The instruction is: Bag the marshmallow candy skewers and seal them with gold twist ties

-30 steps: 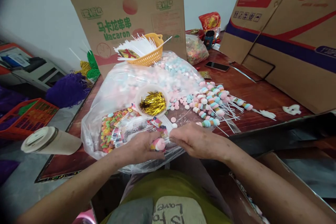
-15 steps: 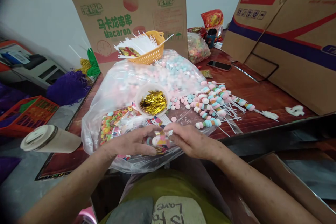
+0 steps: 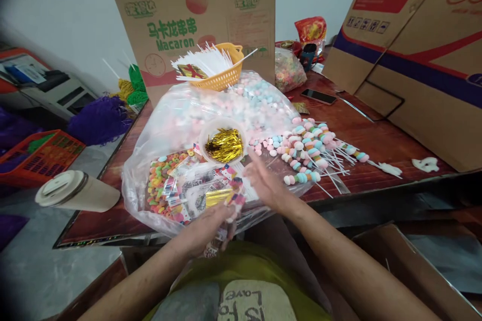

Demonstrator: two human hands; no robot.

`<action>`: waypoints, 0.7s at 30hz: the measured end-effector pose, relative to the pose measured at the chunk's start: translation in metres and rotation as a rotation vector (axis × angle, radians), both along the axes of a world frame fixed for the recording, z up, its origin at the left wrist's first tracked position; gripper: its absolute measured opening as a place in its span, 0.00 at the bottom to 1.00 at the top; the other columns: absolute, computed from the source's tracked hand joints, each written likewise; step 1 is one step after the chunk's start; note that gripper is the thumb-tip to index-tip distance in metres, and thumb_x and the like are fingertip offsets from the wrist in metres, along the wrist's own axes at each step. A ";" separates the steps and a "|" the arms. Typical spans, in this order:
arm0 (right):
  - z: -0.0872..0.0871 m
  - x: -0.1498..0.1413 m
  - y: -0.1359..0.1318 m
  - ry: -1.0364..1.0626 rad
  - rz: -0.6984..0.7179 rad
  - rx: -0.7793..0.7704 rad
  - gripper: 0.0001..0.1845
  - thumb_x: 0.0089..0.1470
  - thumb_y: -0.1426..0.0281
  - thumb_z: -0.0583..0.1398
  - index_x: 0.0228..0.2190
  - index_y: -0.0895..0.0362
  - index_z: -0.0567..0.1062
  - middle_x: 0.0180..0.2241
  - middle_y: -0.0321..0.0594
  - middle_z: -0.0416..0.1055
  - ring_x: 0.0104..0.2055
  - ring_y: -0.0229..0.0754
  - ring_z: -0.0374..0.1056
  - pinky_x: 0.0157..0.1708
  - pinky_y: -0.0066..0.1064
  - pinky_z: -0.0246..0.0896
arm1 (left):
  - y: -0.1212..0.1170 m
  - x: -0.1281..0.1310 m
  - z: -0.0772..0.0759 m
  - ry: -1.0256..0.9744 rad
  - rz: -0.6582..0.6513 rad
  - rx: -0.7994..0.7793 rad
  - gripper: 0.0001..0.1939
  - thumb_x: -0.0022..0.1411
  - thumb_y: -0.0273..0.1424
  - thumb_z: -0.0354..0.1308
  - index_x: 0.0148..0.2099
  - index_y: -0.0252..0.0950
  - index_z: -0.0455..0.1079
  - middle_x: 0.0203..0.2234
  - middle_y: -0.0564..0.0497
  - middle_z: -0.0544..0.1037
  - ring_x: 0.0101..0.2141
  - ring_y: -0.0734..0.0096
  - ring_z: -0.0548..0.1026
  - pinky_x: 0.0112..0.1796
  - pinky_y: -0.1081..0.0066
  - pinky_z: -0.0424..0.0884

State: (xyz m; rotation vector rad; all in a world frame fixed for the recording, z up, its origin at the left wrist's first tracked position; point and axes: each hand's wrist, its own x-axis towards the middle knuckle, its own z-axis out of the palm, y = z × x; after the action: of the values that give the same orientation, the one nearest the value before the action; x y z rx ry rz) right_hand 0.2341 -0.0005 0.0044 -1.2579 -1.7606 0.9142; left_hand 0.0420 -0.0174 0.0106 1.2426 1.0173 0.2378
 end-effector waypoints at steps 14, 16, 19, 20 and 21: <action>-0.013 -0.053 -0.039 -0.035 -0.010 -0.131 0.12 0.58 0.65 0.50 0.26 0.56 0.65 0.18 0.33 0.64 0.21 0.36 0.60 0.21 0.27 0.56 | -0.006 -0.019 -0.006 -0.138 -0.185 0.336 0.21 0.64 0.47 0.38 0.34 0.35 0.60 0.29 0.51 0.67 0.31 0.72 0.65 0.36 0.72 0.65; -0.005 -0.049 -0.037 -0.236 -0.035 0.165 0.10 0.58 0.70 0.50 0.27 0.56 0.67 0.21 0.37 0.68 0.25 0.37 0.62 0.25 0.29 0.58 | -0.001 -0.020 -0.004 -0.077 -0.141 0.365 0.18 0.64 0.43 0.39 0.35 0.35 0.60 0.27 0.52 0.66 0.30 0.72 0.65 0.34 0.72 0.65; 0.012 -0.045 -0.030 -0.543 -0.014 0.715 0.11 0.57 0.76 0.49 0.36 0.58 0.70 0.33 0.45 0.73 0.40 0.46 0.66 0.41 0.41 0.58 | 0.011 -0.026 0.004 0.022 -0.187 0.416 0.14 0.63 0.36 0.39 0.35 0.35 0.63 0.26 0.53 0.67 0.28 0.72 0.66 0.31 0.73 0.65; 0.017 -0.044 -0.027 -0.643 0.059 0.857 0.13 0.57 0.76 0.48 0.40 0.58 0.70 0.39 0.47 0.73 0.47 0.49 0.63 0.48 0.46 0.54 | 0.015 -0.028 0.007 0.048 -0.223 0.458 0.14 0.63 0.35 0.39 0.35 0.35 0.64 0.25 0.52 0.68 0.28 0.72 0.66 0.30 0.73 0.65; 0.020 -0.044 -0.025 -0.731 0.170 0.946 0.15 0.58 0.77 0.48 0.44 0.59 0.69 0.44 0.48 0.71 0.52 0.49 0.59 0.52 0.50 0.48 | 0.018 -0.031 0.009 0.063 -0.257 0.501 0.14 0.62 0.34 0.40 0.33 0.35 0.66 0.24 0.52 0.69 0.28 0.71 0.67 0.30 0.74 0.66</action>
State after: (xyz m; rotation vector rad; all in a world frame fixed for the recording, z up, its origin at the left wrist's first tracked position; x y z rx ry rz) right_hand 0.1899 -0.0254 0.0249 -0.8163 -2.4267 -0.4064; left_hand 0.0113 0.0006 0.0193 1.8299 0.8650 0.2623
